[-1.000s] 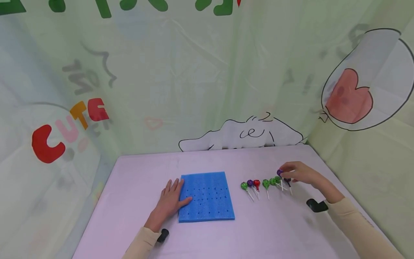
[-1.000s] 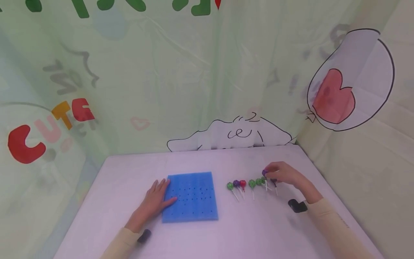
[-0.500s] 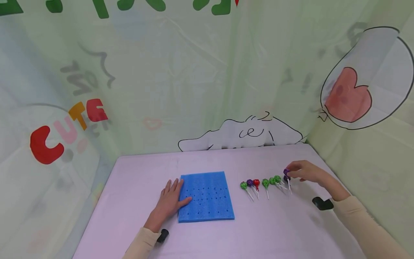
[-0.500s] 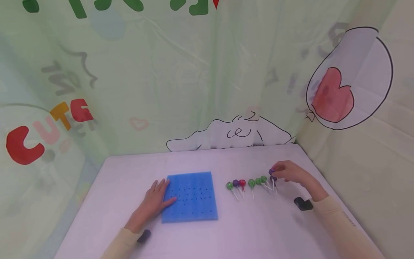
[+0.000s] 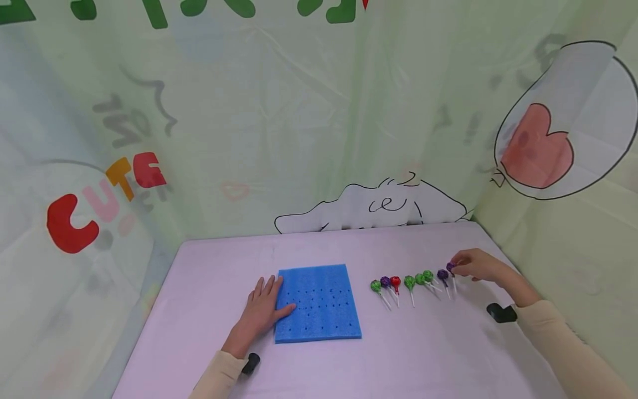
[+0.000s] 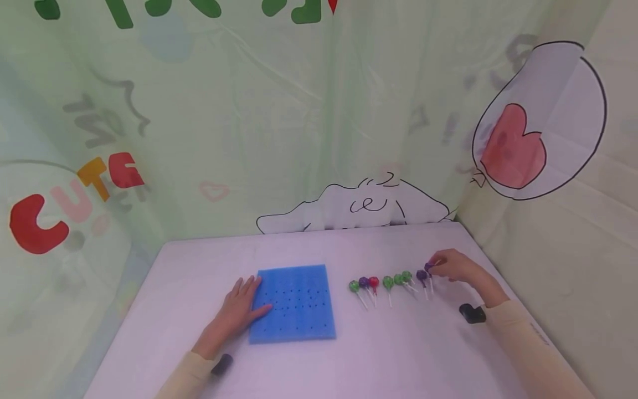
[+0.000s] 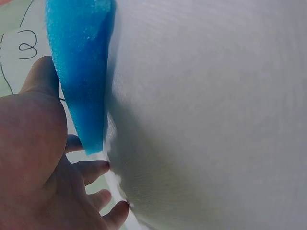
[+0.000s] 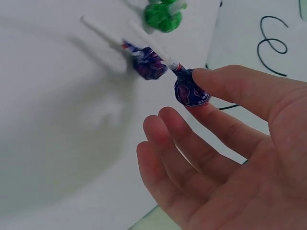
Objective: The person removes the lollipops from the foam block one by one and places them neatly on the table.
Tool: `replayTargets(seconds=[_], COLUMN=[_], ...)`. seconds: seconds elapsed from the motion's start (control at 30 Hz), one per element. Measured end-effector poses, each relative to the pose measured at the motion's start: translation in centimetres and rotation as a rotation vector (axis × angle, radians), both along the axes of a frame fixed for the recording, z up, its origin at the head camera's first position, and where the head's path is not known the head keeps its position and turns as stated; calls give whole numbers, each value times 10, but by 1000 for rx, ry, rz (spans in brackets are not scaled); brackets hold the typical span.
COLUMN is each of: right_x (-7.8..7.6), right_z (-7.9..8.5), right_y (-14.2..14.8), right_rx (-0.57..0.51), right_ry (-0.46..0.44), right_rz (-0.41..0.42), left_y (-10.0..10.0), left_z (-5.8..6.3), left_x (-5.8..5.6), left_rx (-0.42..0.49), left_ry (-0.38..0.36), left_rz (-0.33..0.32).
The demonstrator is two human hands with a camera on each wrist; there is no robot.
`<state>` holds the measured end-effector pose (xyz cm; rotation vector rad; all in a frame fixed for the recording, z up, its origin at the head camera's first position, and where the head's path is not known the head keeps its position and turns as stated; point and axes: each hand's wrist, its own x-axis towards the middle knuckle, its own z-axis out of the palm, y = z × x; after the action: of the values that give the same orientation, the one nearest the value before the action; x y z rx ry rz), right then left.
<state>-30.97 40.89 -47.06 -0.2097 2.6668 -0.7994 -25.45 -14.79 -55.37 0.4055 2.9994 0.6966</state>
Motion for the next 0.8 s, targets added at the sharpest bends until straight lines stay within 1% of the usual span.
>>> replayTargets(seconds=[0.23,0.6,0.8], right_x=[-5,-11,-15], right_z=[-13,-26,-32], right_y=[5,1,1], right_rx=[92,153,174], right_ry=[28,98,90], right_rz=[-18,0,-2], left_y=[-1,0,0], left_z=[-1,-1,-1], left_x=[-1,0,0], left_rx=[2,-2,-3], left_ry=[6,7,6], left_rz=[-3,-2,0])
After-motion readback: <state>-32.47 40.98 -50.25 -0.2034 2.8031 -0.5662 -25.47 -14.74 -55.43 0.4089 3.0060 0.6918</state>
